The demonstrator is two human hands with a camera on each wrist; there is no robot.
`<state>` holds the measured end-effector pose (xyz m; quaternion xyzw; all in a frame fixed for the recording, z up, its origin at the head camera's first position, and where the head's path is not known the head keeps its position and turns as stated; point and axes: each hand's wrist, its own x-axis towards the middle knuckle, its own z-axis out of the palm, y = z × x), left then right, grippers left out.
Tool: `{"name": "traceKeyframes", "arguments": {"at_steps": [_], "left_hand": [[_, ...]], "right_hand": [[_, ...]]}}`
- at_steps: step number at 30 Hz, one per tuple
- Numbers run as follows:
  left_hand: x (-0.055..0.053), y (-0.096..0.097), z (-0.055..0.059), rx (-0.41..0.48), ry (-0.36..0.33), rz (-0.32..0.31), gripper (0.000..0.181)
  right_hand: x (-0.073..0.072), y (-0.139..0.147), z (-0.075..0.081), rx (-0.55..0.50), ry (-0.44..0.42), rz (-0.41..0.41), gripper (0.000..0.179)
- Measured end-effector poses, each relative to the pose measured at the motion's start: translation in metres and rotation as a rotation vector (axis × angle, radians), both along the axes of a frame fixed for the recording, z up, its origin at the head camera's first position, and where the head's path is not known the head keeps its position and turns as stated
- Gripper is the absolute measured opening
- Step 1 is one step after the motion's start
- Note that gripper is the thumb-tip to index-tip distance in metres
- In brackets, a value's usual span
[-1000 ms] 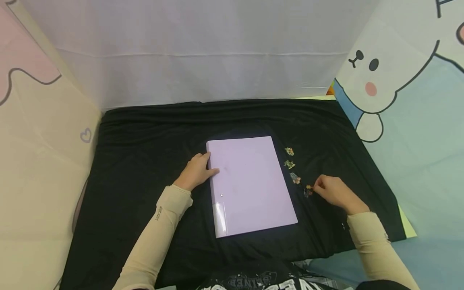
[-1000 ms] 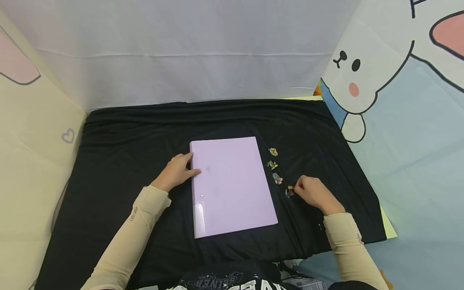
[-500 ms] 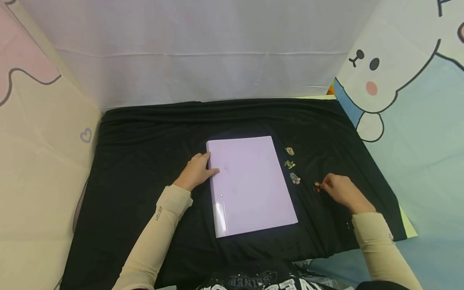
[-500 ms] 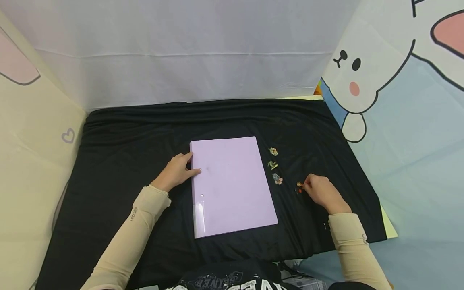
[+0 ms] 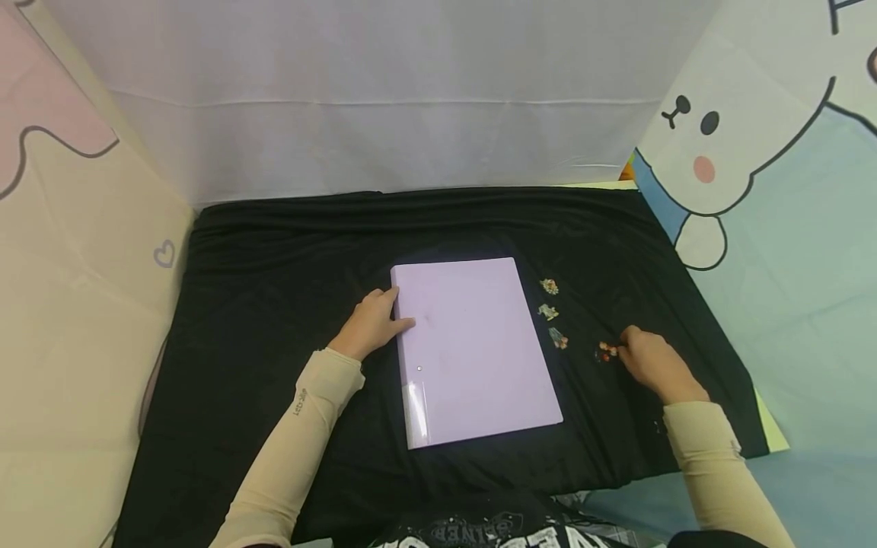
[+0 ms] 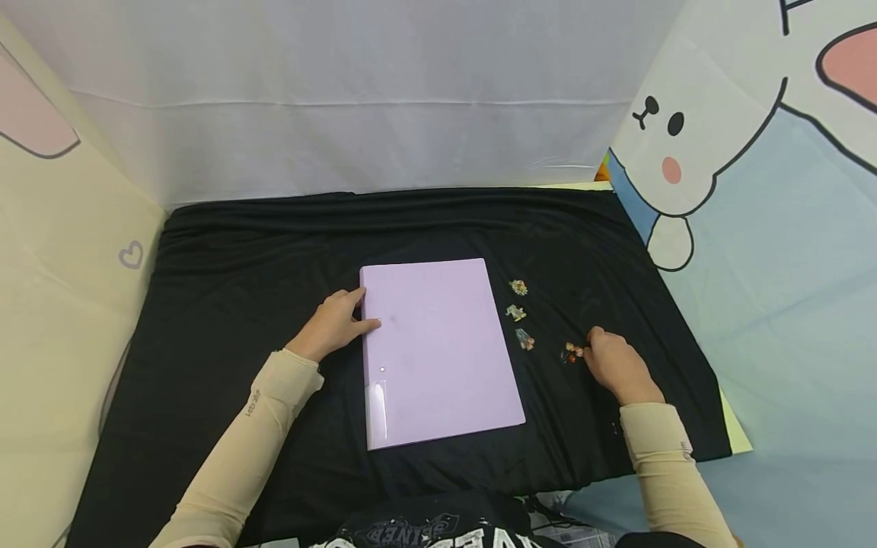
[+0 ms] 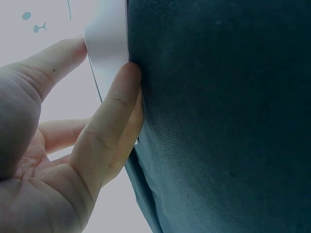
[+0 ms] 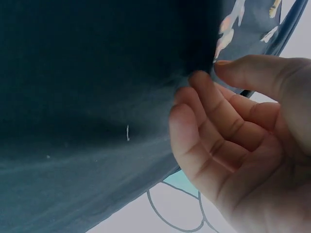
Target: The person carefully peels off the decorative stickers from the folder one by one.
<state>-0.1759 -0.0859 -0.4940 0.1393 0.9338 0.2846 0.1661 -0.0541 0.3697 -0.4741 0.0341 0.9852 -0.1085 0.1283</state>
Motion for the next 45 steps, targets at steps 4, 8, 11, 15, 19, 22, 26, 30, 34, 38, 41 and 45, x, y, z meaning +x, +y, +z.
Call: {"name": "traceKeyframes", "arguments": {"at_steps": [4, 8, 11, 15, 19, 22, 26, 30, 34, 38, 41, 45], "left_hand": [[0.0, 0.0, -0.001, 0.0, 0.005, -0.002, 0.077], [0.0, 0.0, -0.003, 0.006, 0.001, 0.005, 0.078], [0.0, 0.0, -0.004, 0.009, -0.003, 0.009, 0.078], [-0.001, 0.0, -0.005, 0.012, -0.003, 0.014, 0.078], [-0.002, 0.0, -0.005, 0.013, 0.001, 0.019, 0.078], [-0.002, 0.0, -0.006, 0.009, 0.001, 0.014, 0.078], [-0.001, -0.001, -0.007, 0.003, 0.006, 0.013, 0.078], [-0.001, -0.002, -0.008, 0.01, 0.014, 0.018, 0.077], [0.0, -0.002, -0.008, 0.011, 0.014, 0.014, 0.078], [0.0, -0.003, -0.007, 0.011, 0.012, 0.021, 0.078], [0.0, -0.003, -0.007, 0.019, 0.017, 0.023, 0.078], [0.002, -0.003, -0.005, 0.054, -0.001, 0.037, 0.078]], "right_hand": [[-0.002, 0.001, 0.002, -0.003, 0.022, 0.018, 0.025], [-0.004, -0.007, 0.009, 0.019, 0.06, 0.046, 0.025], [-0.008, -0.018, 0.016, 0.036, 0.082, 0.061, 0.025], [-0.019, -0.035, 0.023, 0.029, 0.105, 0.075, 0.027], [-0.034, -0.057, 0.026, 0.009, 0.147, 0.126, 0.026], [-0.045, -0.075, 0.027, -0.011, 0.205, 0.201, 0.024], [-0.057, -0.098, 0.031, -0.039, 0.25, 0.28, 0.025], [-0.066, -0.116, 0.034, -0.033, 0.238, 0.297, 0.027], [-0.069, -0.125, 0.033, -0.022, 0.239, 0.32, 0.026], [-0.069, -0.131, 0.027, -0.018, 0.251, 0.385, 0.028], [-0.067, -0.135, 0.019, -0.029, 0.24, 0.448, 0.031], [-0.065, -0.139, 0.007, -0.034, 0.233, 0.511, 0.029]]}}
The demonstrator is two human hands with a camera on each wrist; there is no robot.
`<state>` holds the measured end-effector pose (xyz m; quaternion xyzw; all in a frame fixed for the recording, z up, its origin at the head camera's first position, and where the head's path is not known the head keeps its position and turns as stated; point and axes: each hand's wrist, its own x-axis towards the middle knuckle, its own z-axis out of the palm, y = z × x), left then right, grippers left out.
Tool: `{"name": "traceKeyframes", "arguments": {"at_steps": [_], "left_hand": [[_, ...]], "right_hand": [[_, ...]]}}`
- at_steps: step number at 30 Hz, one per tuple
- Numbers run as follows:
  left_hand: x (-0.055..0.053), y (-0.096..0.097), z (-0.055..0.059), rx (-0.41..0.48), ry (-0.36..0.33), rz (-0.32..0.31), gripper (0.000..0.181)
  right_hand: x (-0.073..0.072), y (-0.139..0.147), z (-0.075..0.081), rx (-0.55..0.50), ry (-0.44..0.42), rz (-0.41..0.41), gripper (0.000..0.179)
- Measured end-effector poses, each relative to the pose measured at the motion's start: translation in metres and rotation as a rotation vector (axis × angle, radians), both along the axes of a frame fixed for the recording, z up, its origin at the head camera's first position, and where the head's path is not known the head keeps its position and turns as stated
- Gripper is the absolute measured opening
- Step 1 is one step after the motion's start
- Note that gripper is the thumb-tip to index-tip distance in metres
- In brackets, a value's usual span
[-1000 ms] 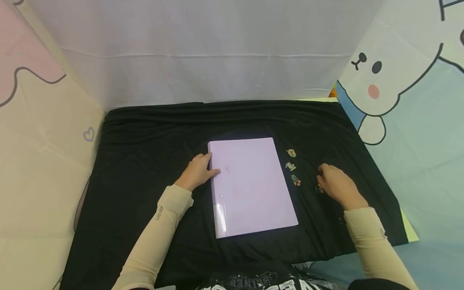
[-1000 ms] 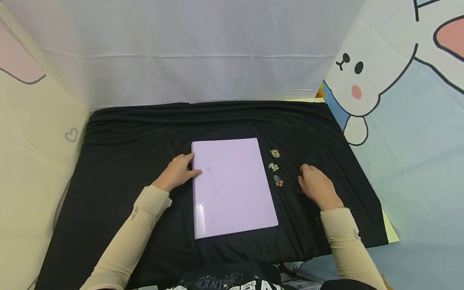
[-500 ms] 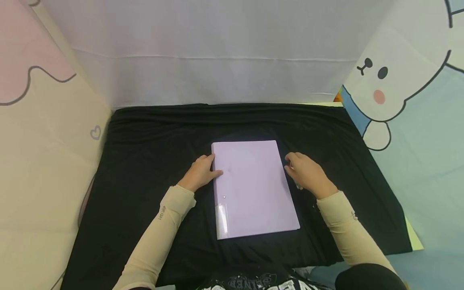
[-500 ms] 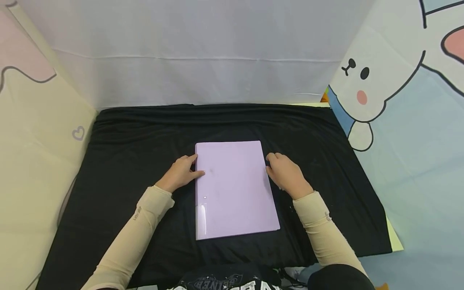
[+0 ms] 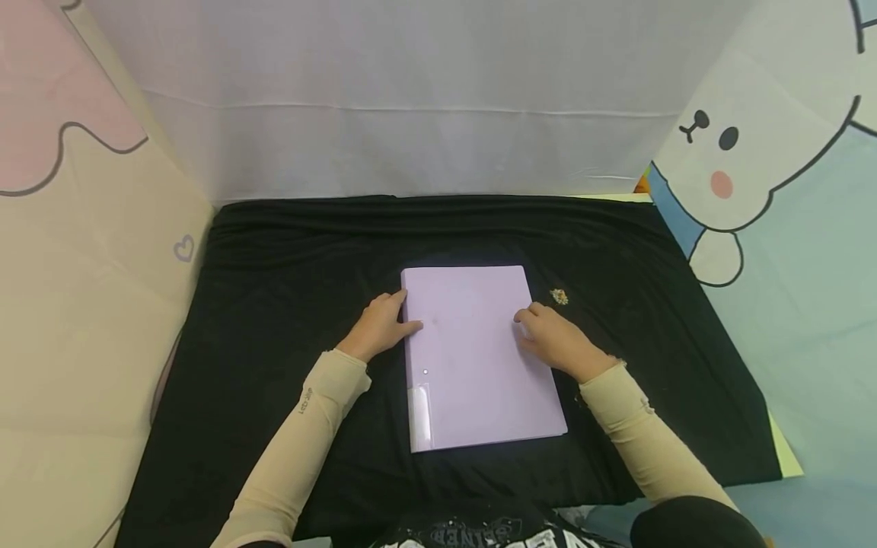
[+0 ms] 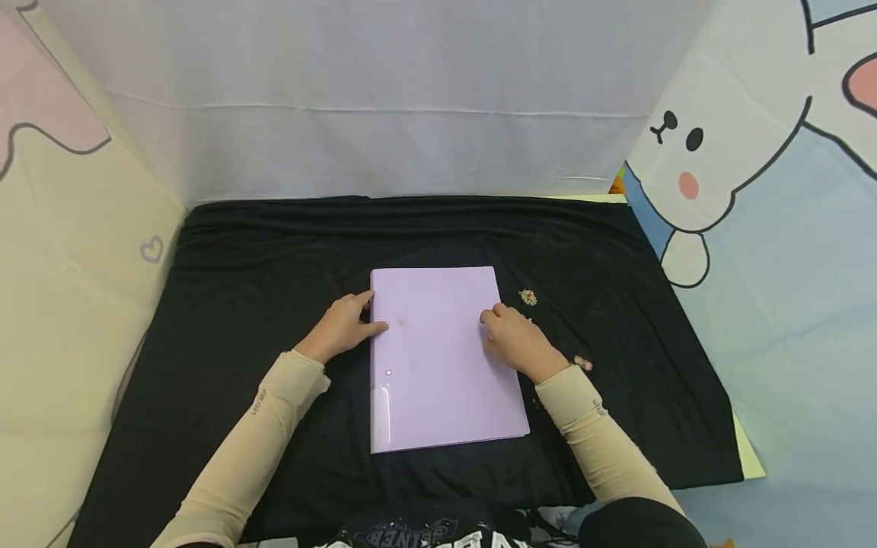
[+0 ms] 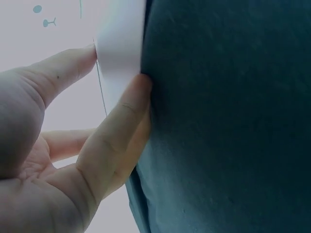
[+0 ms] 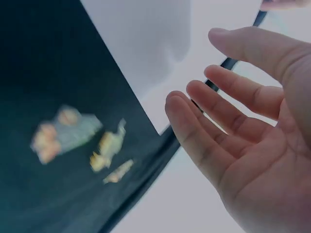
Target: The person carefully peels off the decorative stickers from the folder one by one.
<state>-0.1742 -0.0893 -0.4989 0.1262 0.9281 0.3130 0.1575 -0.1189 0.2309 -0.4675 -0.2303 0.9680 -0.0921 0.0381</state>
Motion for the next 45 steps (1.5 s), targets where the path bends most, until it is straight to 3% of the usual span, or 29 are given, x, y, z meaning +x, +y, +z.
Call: {"name": "traceKeyframes", "arguments": {"at_steps": [6, 16, 21, 24, 29, 35, 45], "left_hand": [[0.0, -0.004, 0.002, 0.096, -0.073, 0.059, 0.079], [-0.007, -0.011, 0.0, 0.266, -0.236, 0.133, 0.066], [-0.011, -0.013, -0.005, 0.355, -0.253, 0.161, 0.047], [-0.012, -0.012, -0.001, 0.386, -0.255, 0.162, 0.044], [-0.012, -0.01, 0.016, 0.361, -0.218, 0.144, 0.047], [-0.015, -0.008, 0.046, 0.322, -0.129, 0.108, 0.05], [-0.027, -0.007, 0.098, 0.273, -0.033, 0.034, 0.053]], "right_hand": [[0.001, -0.002, -0.012, 0.026, 0.041, 0.055, 0.025], [0.001, -0.002, -0.01, -0.01, 0.08, 0.093, 0.029], [0.001, -0.003, -0.01, -0.04, 0.081, 0.091, 0.03], [0.002, -0.002, -0.009, -0.056, 0.076, 0.093, 0.03], [0.002, -0.001, -0.003, -0.046, 0.05, 0.086, 0.031], [0.001, 0.003, 0.008, -0.035, 0.023, 0.075, 0.03], [-0.004, 0.007, 0.045, 0.034, 0.125, 0.128, 0.035]]}}
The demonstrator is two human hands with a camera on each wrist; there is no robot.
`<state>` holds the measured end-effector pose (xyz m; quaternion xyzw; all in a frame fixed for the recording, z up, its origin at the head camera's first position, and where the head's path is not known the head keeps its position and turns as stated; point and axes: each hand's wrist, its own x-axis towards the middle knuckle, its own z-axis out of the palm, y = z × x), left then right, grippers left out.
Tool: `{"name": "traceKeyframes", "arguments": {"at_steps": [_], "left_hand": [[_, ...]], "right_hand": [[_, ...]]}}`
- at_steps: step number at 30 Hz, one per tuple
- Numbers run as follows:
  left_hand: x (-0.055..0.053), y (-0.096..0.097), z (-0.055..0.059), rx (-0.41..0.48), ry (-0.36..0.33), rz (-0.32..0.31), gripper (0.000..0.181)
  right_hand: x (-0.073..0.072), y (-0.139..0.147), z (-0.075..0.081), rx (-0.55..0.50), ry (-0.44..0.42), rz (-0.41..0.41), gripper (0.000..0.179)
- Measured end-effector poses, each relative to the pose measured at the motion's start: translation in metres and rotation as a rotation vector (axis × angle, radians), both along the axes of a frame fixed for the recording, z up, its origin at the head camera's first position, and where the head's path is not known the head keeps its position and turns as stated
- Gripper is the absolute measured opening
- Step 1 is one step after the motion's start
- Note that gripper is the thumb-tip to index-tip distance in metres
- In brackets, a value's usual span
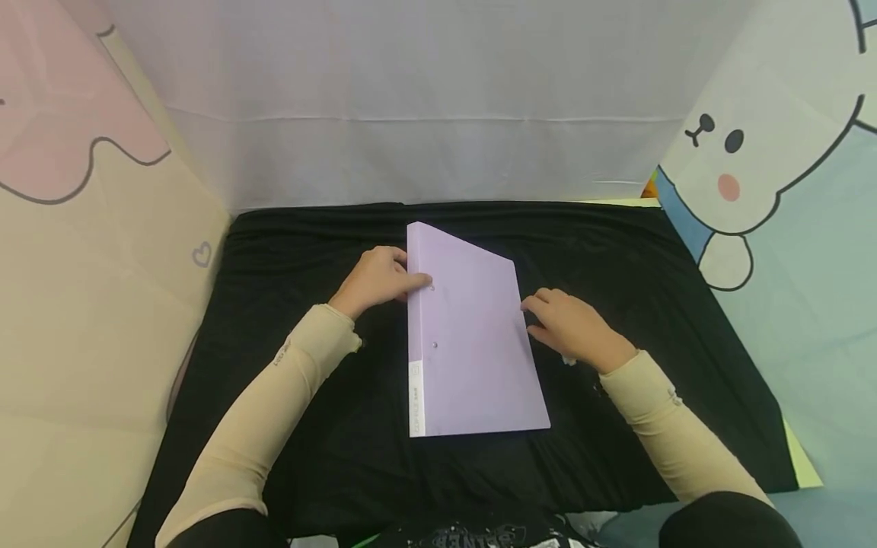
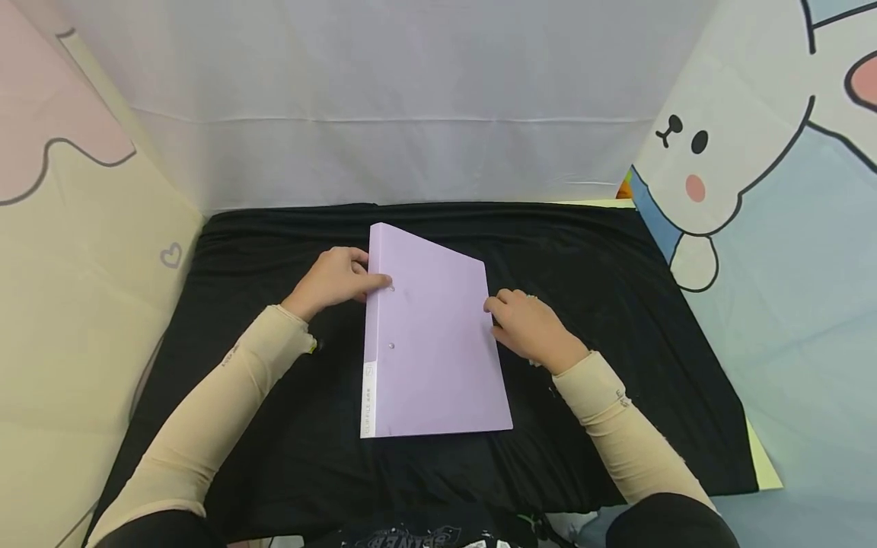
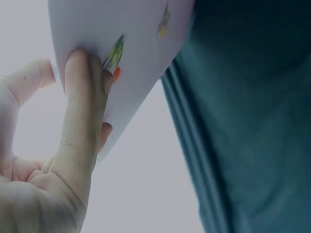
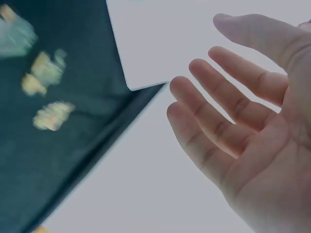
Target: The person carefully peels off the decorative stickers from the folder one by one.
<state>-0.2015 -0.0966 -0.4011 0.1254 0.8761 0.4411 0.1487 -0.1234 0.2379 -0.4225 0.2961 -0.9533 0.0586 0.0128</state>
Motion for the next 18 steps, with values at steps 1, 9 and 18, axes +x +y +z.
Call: {"name": "traceKeyframes", "arguments": {"at_steps": [1, 9, 18], "left_hand": [[-0.001, 0.0, 0.005, -0.006, 0.005, -0.002, 0.053], [-0.007, -0.002, 0.035, -0.06, 0.013, -0.006, 0.05], [-0.008, -0.005, 0.062, -0.114, 0.078, -0.026, 0.033]], "right_hand": [[-0.002, -0.001, 0.007, -0.001, 0.011, 0.013, 0.035], [-0.014, -0.021, 0.062, -0.055, 0.142, 0.223, 0.035], [-0.015, -0.086, 0.117, 0.062, 0.167, 0.488, 0.039]]}}
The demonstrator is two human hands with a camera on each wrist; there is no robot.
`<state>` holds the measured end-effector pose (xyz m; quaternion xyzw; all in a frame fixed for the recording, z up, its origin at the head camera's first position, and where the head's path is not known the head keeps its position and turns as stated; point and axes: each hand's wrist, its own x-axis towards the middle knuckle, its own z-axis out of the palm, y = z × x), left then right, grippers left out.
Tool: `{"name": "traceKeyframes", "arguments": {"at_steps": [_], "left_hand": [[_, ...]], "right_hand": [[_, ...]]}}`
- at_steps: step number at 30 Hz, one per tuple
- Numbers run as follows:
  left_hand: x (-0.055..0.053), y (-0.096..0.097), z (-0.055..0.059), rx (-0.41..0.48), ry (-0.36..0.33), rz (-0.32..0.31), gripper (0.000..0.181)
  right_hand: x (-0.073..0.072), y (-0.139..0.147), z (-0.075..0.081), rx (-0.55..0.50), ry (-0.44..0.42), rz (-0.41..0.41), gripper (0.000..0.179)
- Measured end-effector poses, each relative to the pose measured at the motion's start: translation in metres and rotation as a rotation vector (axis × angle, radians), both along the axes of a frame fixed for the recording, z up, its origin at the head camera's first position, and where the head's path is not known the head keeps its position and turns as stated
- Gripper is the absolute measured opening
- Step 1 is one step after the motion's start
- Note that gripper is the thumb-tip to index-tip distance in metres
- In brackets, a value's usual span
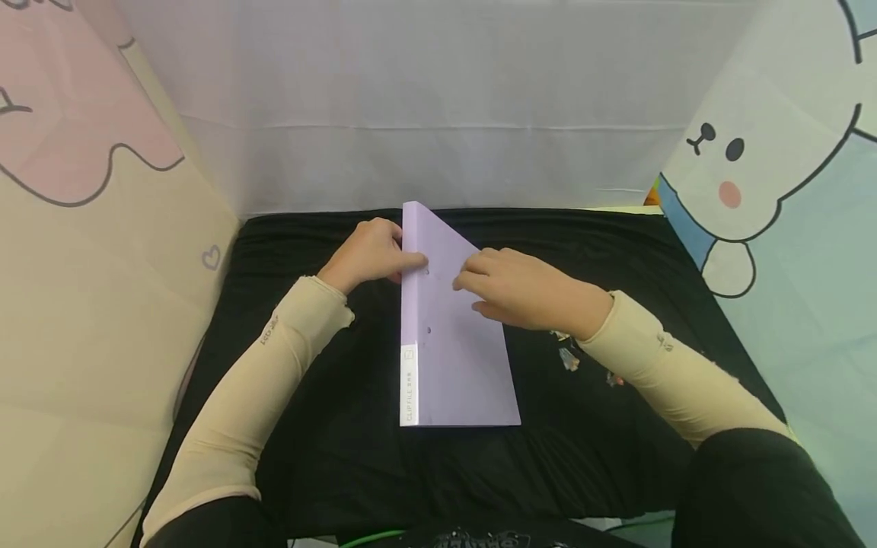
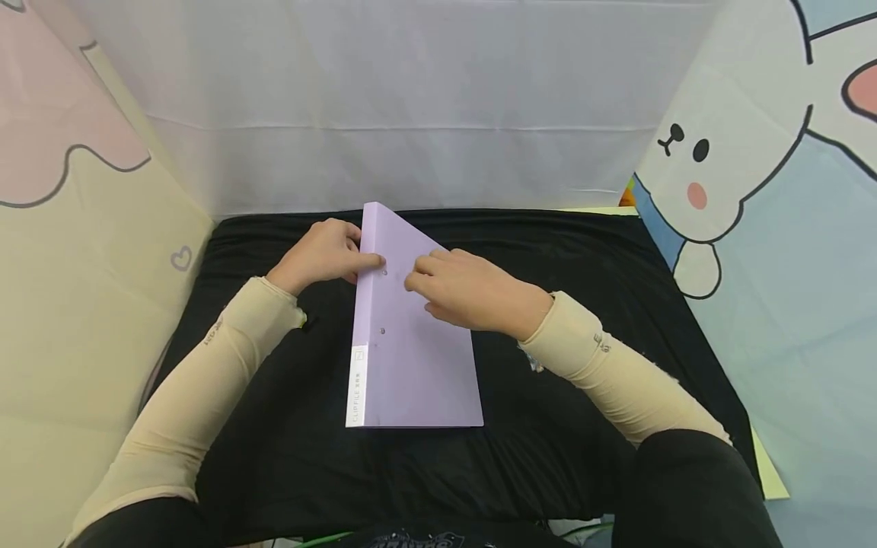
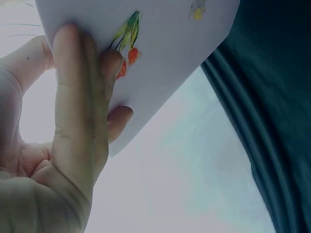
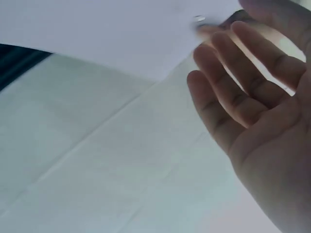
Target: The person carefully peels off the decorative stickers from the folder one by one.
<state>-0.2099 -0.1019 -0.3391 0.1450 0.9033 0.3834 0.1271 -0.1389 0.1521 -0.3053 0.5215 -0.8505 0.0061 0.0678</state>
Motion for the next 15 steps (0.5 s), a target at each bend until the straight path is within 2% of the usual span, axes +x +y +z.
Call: {"name": "traceKeyframes", "arguments": {"at_steps": [6, 9, 15], "left_hand": [[-0.001, 0.0, 0.013, -0.045, 0.009, -0.014, 0.026], [-0.001, 0.0, 0.017, -0.071, 0.02, -0.031, 0.025], [0.0, 0.002, 0.022, -0.081, 0.032, -0.061, 0.025]], "right_hand": [[0.002, -0.037, 0.017, -0.004, 0.072, 0.176, 0.038], [0.004, -0.053, 0.019, 0.029, 0.067, 0.24, 0.038], [0.006, -0.075, 0.02, 0.247, 0.086, 0.269, 0.044]]}}
